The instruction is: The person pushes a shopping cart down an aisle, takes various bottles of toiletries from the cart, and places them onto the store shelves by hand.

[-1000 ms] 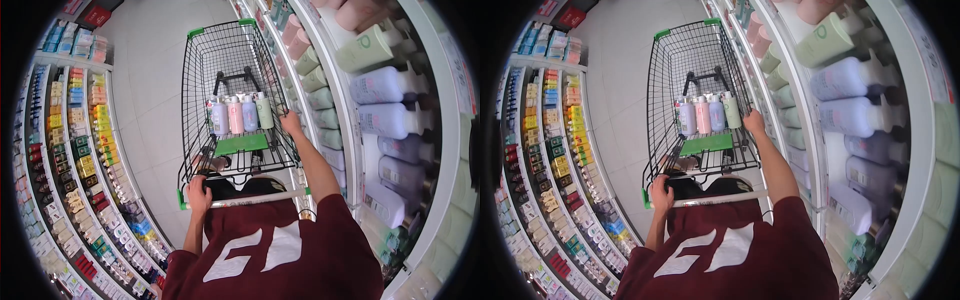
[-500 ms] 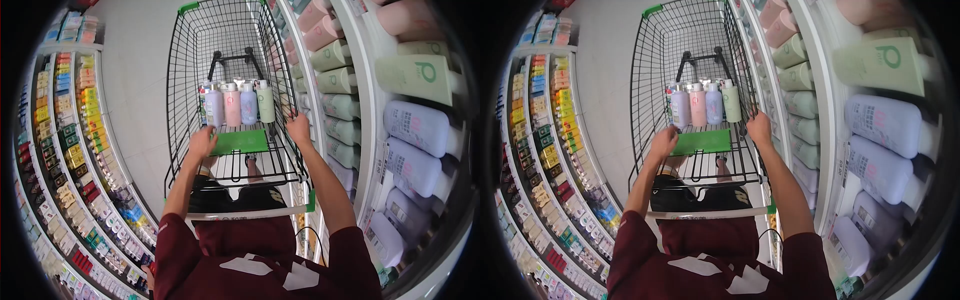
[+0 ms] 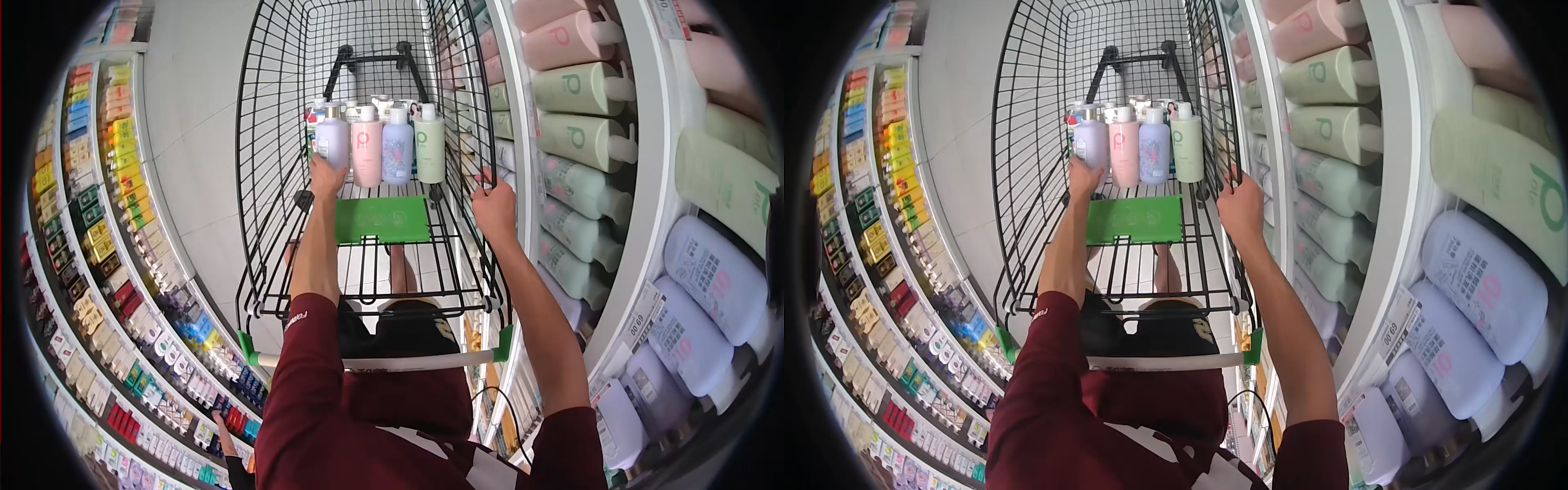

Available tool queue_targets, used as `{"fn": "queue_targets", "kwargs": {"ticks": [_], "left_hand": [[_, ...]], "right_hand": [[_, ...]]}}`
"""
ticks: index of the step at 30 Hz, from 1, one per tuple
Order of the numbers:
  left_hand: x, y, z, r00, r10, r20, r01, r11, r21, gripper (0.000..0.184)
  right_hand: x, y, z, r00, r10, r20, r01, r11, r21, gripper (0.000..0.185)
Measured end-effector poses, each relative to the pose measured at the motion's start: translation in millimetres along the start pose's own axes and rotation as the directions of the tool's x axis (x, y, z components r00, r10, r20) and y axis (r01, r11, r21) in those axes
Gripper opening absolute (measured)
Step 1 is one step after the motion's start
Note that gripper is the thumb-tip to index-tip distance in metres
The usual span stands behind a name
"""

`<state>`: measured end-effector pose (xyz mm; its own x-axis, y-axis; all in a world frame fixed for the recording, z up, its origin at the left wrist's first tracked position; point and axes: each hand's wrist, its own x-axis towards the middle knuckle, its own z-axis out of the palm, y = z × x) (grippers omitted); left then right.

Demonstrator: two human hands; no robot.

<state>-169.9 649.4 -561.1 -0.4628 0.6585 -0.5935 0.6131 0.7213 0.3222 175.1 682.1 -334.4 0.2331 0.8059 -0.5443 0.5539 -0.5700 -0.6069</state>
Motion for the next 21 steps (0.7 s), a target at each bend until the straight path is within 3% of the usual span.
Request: {"fn": "queue_targets", "kwargs": {"ticks": [2, 7, 12, 16, 21], "left_hand": [[8, -8, 15, 0.99, -0.005, -0.141, 0.0, 0.999, -0.033, 0.098], [38, -30, 33, 0.996, 0.008, -0.087, -0.024, 0.982, -0.188, 0.106], [30, -19, 30, 0.992, -0.087, -0.09, 0.067, 0.977, -0.202, 0.104], [37, -25, 31, 0.996, -0.034, -0.083, 0.016, 0.979, -0.204, 0.102], [33, -21, 24, 0.995, 0.015, -0.097, -0.036, 0.975, -0.219, 0.099]], "right_hand": [[2, -7, 0, 0.996, 0.079, 0.039, -0.08, 0.997, 0.014, 0.033], [11, 11, 5, 1.0, 0.012, 0.015, -0.012, 1.0, -0.005, 0.033], [12, 16, 8, 1.0, -0.004, -0.005, 0.004, 1.0, -0.017, 0.032], [9, 5, 5, 0.998, 0.055, 0.029, -0.055, 0.998, -0.008, 0.03], [10, 6, 5, 1.0, 0.02, 0.017, -0.019, 1.0, -0.025, 0.028]]}}
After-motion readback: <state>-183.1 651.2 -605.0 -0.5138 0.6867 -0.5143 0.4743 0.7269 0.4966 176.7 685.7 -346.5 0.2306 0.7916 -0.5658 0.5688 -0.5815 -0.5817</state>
